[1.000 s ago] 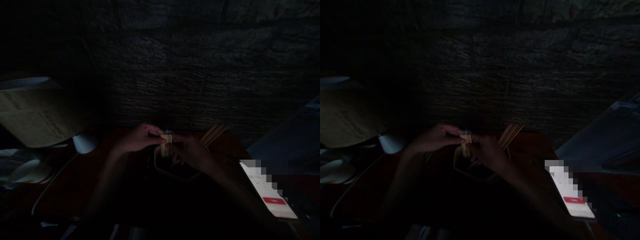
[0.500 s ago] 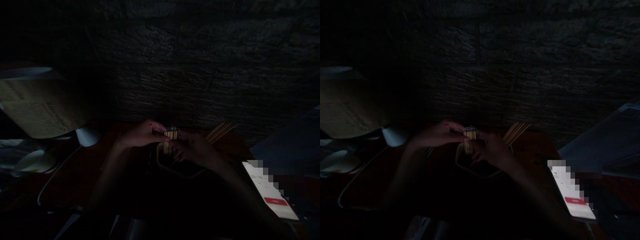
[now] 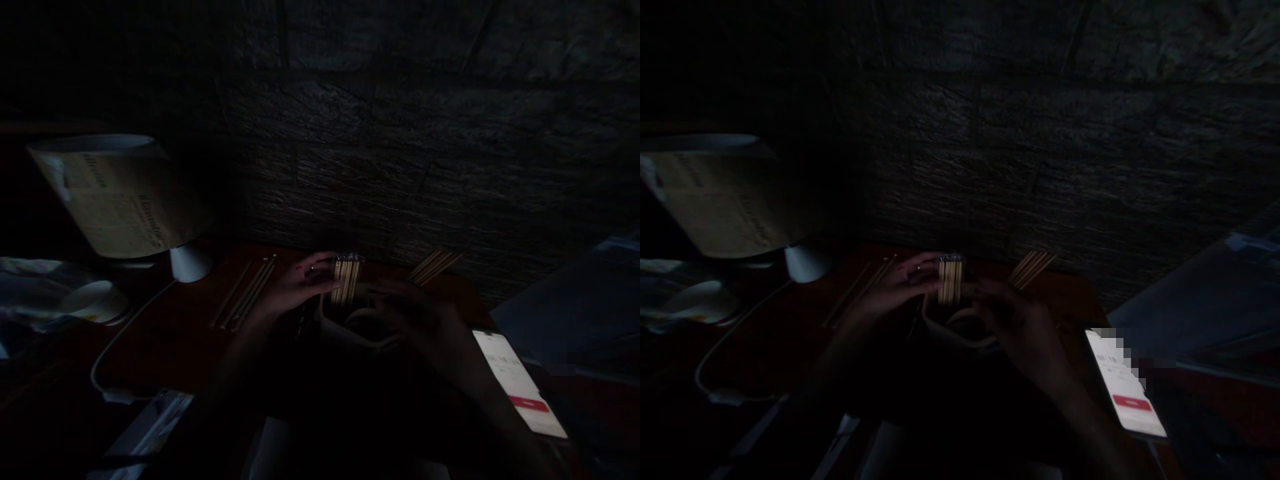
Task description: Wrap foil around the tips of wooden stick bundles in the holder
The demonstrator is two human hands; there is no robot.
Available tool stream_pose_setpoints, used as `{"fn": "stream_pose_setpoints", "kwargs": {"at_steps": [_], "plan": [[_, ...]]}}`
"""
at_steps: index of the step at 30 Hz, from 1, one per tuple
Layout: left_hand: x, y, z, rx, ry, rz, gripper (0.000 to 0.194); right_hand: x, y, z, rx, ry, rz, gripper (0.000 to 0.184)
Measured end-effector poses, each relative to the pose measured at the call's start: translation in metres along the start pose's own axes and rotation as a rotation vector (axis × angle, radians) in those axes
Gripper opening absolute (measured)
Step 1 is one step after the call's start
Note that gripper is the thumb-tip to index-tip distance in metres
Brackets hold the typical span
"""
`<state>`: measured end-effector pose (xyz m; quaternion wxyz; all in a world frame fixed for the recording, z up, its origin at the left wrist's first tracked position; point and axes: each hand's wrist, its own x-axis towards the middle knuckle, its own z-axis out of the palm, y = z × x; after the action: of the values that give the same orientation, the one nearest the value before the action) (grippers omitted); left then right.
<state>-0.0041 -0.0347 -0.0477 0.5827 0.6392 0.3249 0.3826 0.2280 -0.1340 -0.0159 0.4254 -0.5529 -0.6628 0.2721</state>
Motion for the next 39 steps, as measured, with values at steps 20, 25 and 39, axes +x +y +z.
{"fn": "stream_pose_setpoints", "kwargs": {"at_steps": [20,25,39], "plan": [[0.008,-0.021,0.017,-0.045,-0.019,-0.101,0.041,0.042,0.006,0.045,0.036,0.042,-0.107,0.039],[0.006,-0.018,0.017,-0.043,-0.020,-0.054,0.040,0.043,0.006,0.045,-0.021,0.045,-0.116,0.037],[0.006,-0.024,0.014,-0.003,0.022,-0.121,0.034,0.037,0.007,0.041,0.034,0.068,-0.144,0.035]]}}
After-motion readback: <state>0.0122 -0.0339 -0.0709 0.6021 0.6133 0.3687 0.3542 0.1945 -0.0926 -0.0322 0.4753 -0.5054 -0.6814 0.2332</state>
